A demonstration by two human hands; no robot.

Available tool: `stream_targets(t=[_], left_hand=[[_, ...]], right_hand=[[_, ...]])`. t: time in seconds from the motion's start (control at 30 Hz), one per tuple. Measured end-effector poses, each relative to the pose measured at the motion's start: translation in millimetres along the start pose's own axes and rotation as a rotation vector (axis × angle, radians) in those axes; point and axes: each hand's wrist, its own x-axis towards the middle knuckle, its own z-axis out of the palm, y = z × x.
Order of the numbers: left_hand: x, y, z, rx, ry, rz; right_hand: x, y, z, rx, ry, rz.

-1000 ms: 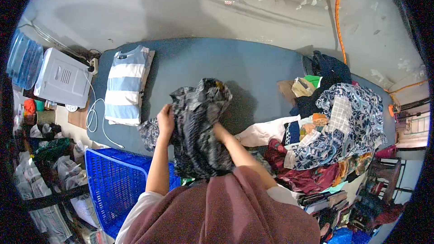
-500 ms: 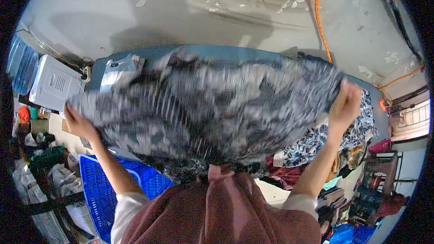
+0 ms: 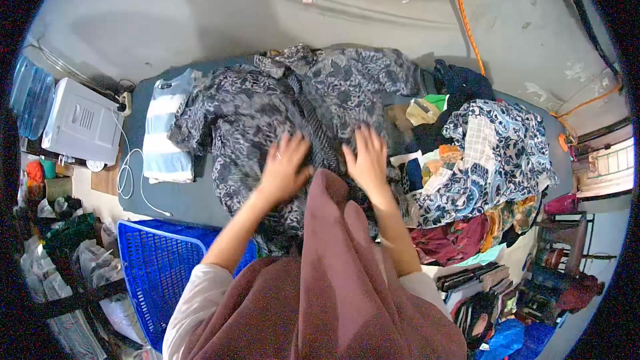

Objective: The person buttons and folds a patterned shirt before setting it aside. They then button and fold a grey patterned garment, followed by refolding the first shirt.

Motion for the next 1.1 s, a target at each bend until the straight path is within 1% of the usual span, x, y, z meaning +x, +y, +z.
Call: stream_targets(t=[0.07, 0.13, 0.17, 0.2, 0.23, 0.27, 0.3, 0.33, 0.37, 0.4, 0.43, 0.47, 0.53, 0.57, 0.67, 0.7, 0.8, 0.83, 0.9, 0.93, 1.0, 1.03, 1.1], left_hand=[[-50.4, 9.2, 42.8, 0.03, -0.279, 0.074], [-87.4, 24.1, 50.1, 0.02, -0.277, 0.095], [-97.6, 27.7, 50.2, -0.115, -0.256, 0.075], [-101.0, 31.5, 41.7, -0.222, -0.314, 0.038], [-100.3, 33.1, 30.6, -0.329, -0.375, 0.001], [-97.8, 31.7, 24.7, -0.433, -0.432, -0.035], [-96.9, 20.2, 44.3, -0.541, -0.267, 0.034], [-84.2, 26.4, 26.3, -0.753, -0.167, -0.102], [-79.0, 23.8, 27.5, -0.753, -0.12, -0.188], [-74.5, 20.7, 30.9, -0.753, -0.071, -0.275], [-68.4, 16.4, 37.7, -0.746, 0.021, -0.278], [-63.2, 13.6, 44.5, -0.756, 0.04, -0.3], [-52.5, 13.1, 53.6, -0.775, 0.082, -0.345], [-48.9, 15.2, 57.1, -0.746, 0.059, -0.372], [-46.8, 14.0, 86.9, -0.718, 0.094, -0.374], [-46.2, 16.0, 86.4, -0.7, 0.125, -0.371], [-46.0, 20.5, 84.0, -0.665, 0.098, -0.419], [-46.1, 20.7, 85.9, -0.661, 0.114, -0.406], [-48.4, 21.5, 88.5, -0.65, 0.143, -0.379], [-48.9, 21.7, 88.4, -0.612, 0.125, -0.373], [-49.8, 23.0, 89.0, -0.537, 0.089, -0.362], [-50.3, 24.4, 89.8, -0.528, 0.102, -0.36], [-50.5, 26.6, 91.8, -0.509, 0.13, -0.358]], right_hand=[[-59.9, 12.7, 24.3, 0.01, -0.253, 0.078], [-89.5, 13.5, 16.8, -0.021, -0.197, 0.022], [-94.7, 16.8, 13.3, 0.008, -0.236, 0.064], [-92.9, 16.1, 5.0, 0.038, -0.275, 0.108], [-90.0, 18.1, 2.6, 0.014, -0.315, 0.107], [-84.7, 18.0, 2.9, 0.0, -0.276, 0.088], [-76.0, 14.8, 1.8, 0.016, -0.234, 0.071], [-63.8, 8.3, 0.1, 0.032, -0.187, 0.049], [-51.4, -2.4, 0.7, 0.095, -0.056, 0.018], [-39.8, -14.5, -1.7, 0.089, 0.003, -0.029], [-30.9, -26.7, -2.8, 0.11, -0.042, -0.001], [-24.9, -36.4, -2.1, 0.131, -0.088, 0.026], [-19.5, -43.9, 14.1, 0.116, -0.13, -0.014], [-18.7, -43.9, 22.1, 0.108, -0.149, -0.035], [-17.2, -37.7, 38.8, 0.306, -0.354, 0.269], [-17.5, -34.0, 38.0, 0.407, -0.266, 0.275], [-20.2, -13.0, 39.6, 0.585, -0.312, 0.21], [-21.7, -8.4, 40.0, 0.622, -0.356, 0.239], [-24.5, -7.8, 40.0, 0.662, -0.361, 0.252], [-24.4, -9.5, 38.1, 0.683, -0.362, 0.259], [-20.7, -21.6, 26.6, 0.57, -0.39, 0.302], [-18.6, -29.4, 21.5, 0.512, -0.405, 0.324], [-18.8, -34.3, 25.4, 0.413, -0.418, 0.294]])
